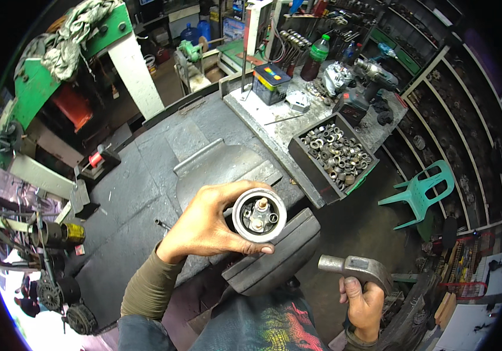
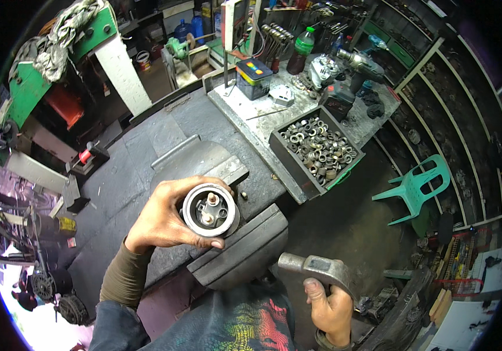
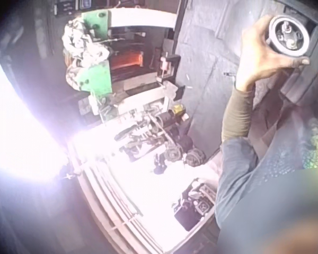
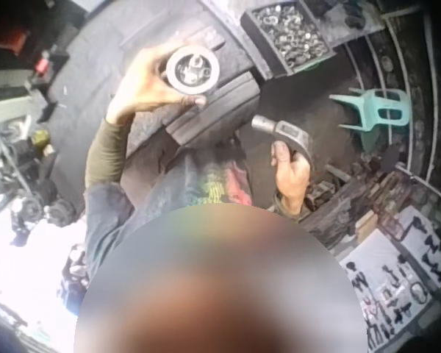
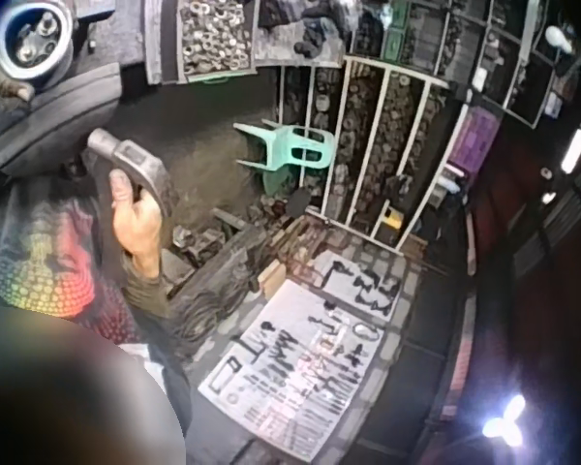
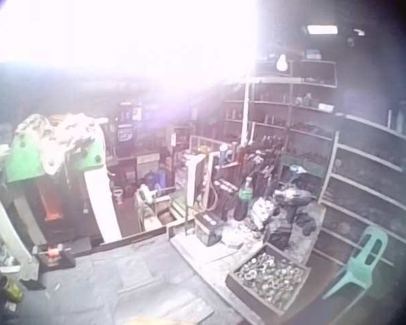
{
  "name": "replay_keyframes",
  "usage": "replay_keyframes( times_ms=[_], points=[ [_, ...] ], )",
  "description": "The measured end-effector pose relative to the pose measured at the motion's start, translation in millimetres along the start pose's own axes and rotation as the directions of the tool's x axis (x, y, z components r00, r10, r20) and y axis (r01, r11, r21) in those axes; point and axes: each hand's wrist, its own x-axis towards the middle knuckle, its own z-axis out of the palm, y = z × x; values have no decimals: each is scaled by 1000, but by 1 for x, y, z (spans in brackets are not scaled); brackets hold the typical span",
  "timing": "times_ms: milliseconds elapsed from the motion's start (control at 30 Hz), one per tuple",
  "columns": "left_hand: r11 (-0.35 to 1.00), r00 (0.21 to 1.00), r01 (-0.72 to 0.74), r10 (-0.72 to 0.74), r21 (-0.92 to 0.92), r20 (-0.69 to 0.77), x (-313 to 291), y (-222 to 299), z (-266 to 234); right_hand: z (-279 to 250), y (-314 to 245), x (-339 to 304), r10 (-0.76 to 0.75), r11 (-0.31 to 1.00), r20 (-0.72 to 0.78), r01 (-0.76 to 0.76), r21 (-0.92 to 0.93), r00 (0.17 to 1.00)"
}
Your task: The person retrieves a cylindrical metal part and a hammer, then repeatedly strikes the part's internal components to seat or adjust them. They briefly fetch a rubber belt from a shelf before resuming the hammering task on the workbench.
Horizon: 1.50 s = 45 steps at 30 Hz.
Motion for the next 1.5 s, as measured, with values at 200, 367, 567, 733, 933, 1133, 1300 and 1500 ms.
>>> replay_keyframes(
  times_ms=[200,367,567,733,933,1133,1300,1500],
  points=[
    [993,999,-40,43,113,-26,0,-6,2,28,-50,-3,-416,900,-46,404,-165,908],
    [990,996,-81,83,117,-15,3,-9,1,48,-94,13,-554,771,38,530,-354,832],
    [991,996,-87,86,99,7,5,-10,-1,51,-101,36,-518,622,292,589,-516,804],
    [988,993,-114,114,104,9,5,-11,-2,34,-111,16,-540,808,-168,564,173,825],
    [995,998,-57,57,85,-5,6,-9,1,30,-92,41,-346,524,381,513,-680,857],
    [990,997,-50,42,-129,-68,11,7,-1,30,-37,21,97,993,-48,-101,-69,994],
    [759,921,-282,43,-587,-386,12,28,-17,17,2,1,140,977,-126,-116,178,982],
    [797,880,-239,-64,-555,-471,-3,17,-22,7,19,-2,102,994,-125,-98,43,987]
  ],
)
